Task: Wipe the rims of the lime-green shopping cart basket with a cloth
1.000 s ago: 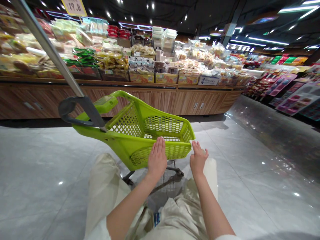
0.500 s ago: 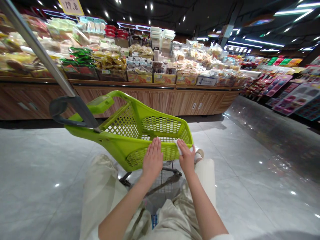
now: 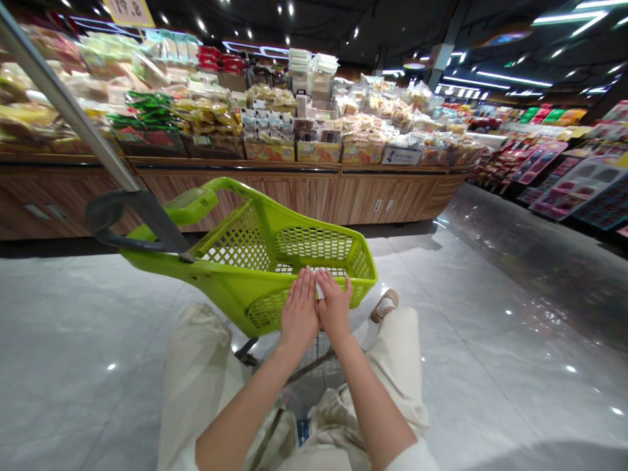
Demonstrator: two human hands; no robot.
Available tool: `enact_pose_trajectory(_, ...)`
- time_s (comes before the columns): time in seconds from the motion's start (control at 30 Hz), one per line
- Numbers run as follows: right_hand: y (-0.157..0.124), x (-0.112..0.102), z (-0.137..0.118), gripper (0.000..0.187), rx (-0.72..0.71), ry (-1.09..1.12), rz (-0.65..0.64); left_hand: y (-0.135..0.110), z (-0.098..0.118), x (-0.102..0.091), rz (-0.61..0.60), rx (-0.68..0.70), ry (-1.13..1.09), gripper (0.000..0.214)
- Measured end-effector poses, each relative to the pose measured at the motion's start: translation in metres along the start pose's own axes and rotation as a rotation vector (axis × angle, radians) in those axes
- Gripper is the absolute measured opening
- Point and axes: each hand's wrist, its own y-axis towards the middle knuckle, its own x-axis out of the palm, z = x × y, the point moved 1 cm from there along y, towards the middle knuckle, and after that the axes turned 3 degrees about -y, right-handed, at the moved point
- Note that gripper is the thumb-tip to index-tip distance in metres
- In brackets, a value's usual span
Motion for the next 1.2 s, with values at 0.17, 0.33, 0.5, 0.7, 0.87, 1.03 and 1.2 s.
enact_pose_trajectory(0.17,-0.006,-0.018,0.030,0.080,-0.075,-0.054,-0.010,-0.001,-0.001,-0.001,0.001,0.007,0.008,0.058)
enact_pose_trajectory(0.33,-0.017,-0.038,0.094,0.081,0.082,-0.121,0.098,-0.002,-0.002,0.002,0.022,0.000,0.006,0.059)
enact_pose_trajectory(0.5,-0.019,-0.044,0.120,0.072,0.312,-0.152,0.228,-0.002,-0.003,0.004,0.038,0.027,-0.011,0.061)
enact_pose_trajectory(0.7,-0.007,-0.011,0.038,0.074,0.146,-0.143,0.135,-0.002,-0.001,0.005,0.045,0.014,-0.023,0.065)
enact_pose_trajectory(0.87,-0.002,-0.001,-0.004,0.077,-0.035,-0.048,-0.020,-0.003,-0.002,0.003,-0.002,0.019,0.004,0.063)
enact_pose_trajectory(1.03,-0.013,-0.026,0.050,0.082,-0.053,-0.122,0.004,-0.004,-0.003,0.002,0.001,0.011,0.007,0.061)
enact_pose_trajectory(1.2,-0.026,-0.048,0.121,0.076,0.196,-0.219,0.176,-0.005,-0.003,0.004,0.023,0.020,0.002,0.063)
